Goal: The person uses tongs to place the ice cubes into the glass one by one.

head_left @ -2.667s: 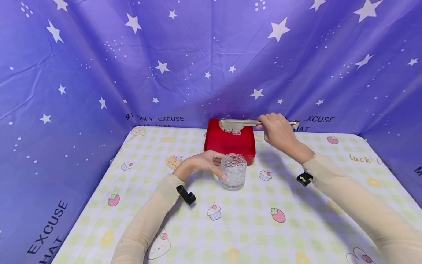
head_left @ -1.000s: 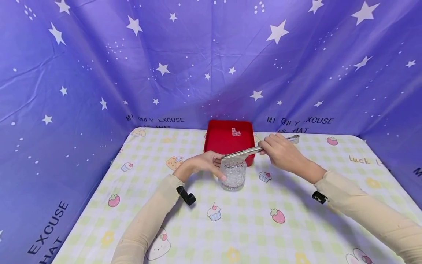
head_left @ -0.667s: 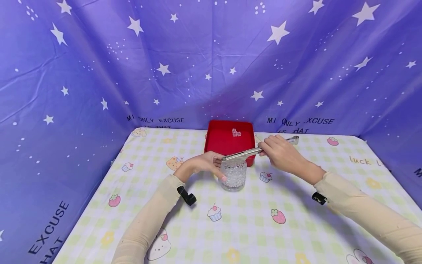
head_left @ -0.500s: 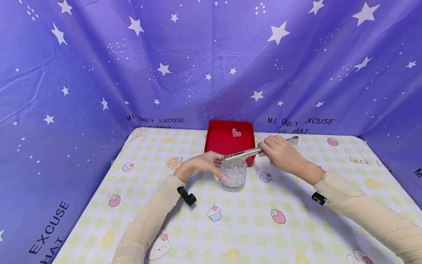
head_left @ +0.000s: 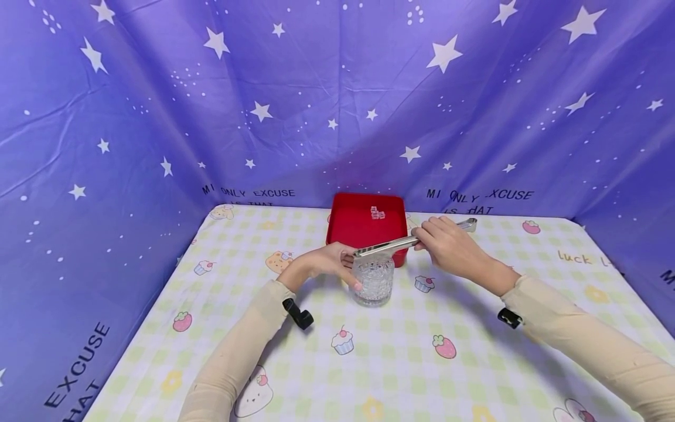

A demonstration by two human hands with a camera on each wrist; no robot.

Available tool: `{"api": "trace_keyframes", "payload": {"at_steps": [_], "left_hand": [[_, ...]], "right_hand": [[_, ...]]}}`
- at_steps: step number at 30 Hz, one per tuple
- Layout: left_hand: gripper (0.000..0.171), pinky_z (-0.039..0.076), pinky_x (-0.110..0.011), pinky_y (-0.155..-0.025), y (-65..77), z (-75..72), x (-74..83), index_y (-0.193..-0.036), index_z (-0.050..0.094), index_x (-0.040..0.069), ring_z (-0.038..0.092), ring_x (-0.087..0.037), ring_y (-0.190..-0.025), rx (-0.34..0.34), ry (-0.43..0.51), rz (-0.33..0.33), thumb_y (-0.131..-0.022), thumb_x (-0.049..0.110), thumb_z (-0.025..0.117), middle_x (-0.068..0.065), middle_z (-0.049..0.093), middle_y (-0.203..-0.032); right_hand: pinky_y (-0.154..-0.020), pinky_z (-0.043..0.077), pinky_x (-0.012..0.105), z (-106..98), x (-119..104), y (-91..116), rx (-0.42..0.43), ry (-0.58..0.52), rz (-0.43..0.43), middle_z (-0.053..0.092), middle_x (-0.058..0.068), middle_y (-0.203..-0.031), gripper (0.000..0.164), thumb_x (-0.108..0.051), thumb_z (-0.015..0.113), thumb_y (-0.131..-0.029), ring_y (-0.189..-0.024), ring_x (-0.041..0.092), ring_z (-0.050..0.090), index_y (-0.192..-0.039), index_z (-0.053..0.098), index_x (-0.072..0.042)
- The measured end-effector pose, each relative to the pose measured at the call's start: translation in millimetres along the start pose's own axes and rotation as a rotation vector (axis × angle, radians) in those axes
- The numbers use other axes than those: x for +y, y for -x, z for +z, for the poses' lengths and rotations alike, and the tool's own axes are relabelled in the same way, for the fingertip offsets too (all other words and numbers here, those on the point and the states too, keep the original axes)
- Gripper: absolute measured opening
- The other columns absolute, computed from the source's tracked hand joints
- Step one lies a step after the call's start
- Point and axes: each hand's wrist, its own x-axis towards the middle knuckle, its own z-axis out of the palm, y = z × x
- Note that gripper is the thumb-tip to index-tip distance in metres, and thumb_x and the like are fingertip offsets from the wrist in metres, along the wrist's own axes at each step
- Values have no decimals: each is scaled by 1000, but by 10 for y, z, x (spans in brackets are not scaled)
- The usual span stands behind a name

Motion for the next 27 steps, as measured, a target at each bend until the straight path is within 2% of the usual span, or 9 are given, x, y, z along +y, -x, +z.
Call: {"api": "trace_keyframes", "payload": {"at_steps": [5, 9, 14, 17, 21, 27], "left_hand": [[57, 54, -28, -102, 11, -5, -5, -127, 65, -1, 62, -15, -108, -10, 14, 7, -74, 2, 86, -7, 69, -118], [61, 53, -29, -105, 13, -15, -19, -131, 64, 0, 65, -16, -113, -21, 19, 24, -74, 2, 86, -9, 70, -125], [67, 53, -29, -105, 1, -29, -34, -137, 62, 2, 65, -16, -115, -43, 34, 45, -75, -1, 85, -10, 70, -128], [68, 53, -29, -105, -4, -30, -33, -138, 62, 2, 66, -15, -115, -56, 45, 51, -74, -2, 84, -11, 71, -127], [68, 53, -28, -105, -6, -22, -26, -138, 62, 3, 65, -15, -116, -52, 35, 49, -74, -1, 85, -10, 70, -128], [68, 53, -29, -106, -13, -21, -16, -139, 62, 4, 65, -16, -117, -49, 34, 36, -75, 0, 86, -9, 70, -129]], "right_hand": [[-62, 43, 38, -1, 14, -45, 34, 3, 3, 56, 10, -75, 49, -34, 33, -112, -68, 27, 51, -97, 62, 2], [-58, 37, 36, -13, 45, -117, 67, 29, 7, 55, 10, -74, 47, -32, 34, -112, -66, 28, 49, -96, 62, 3], [-58, 36, 38, -8, 130, -247, 90, 83, 62, 55, 13, -74, 45, -29, 34, -112, -67, 32, 50, -94, 60, 2], [-58, 37, 40, 11, 208, -320, 76, 130, 104, 56, 16, -74, 29, -18, 47, -108, -66, 35, 50, -93, 59, 3], [-59, 39, 42, 73, 325, -380, 34, 198, 155, 57, 19, -73, 13, -8, 64, -95, -65, 38, 51, -92, 59, 4], [-61, 40, 43, 228, 463, -382, -44, 250, 228, 60, 21, -74, 11, -4, 68, -90, -68, 39, 54, -90, 61, 4]]}}
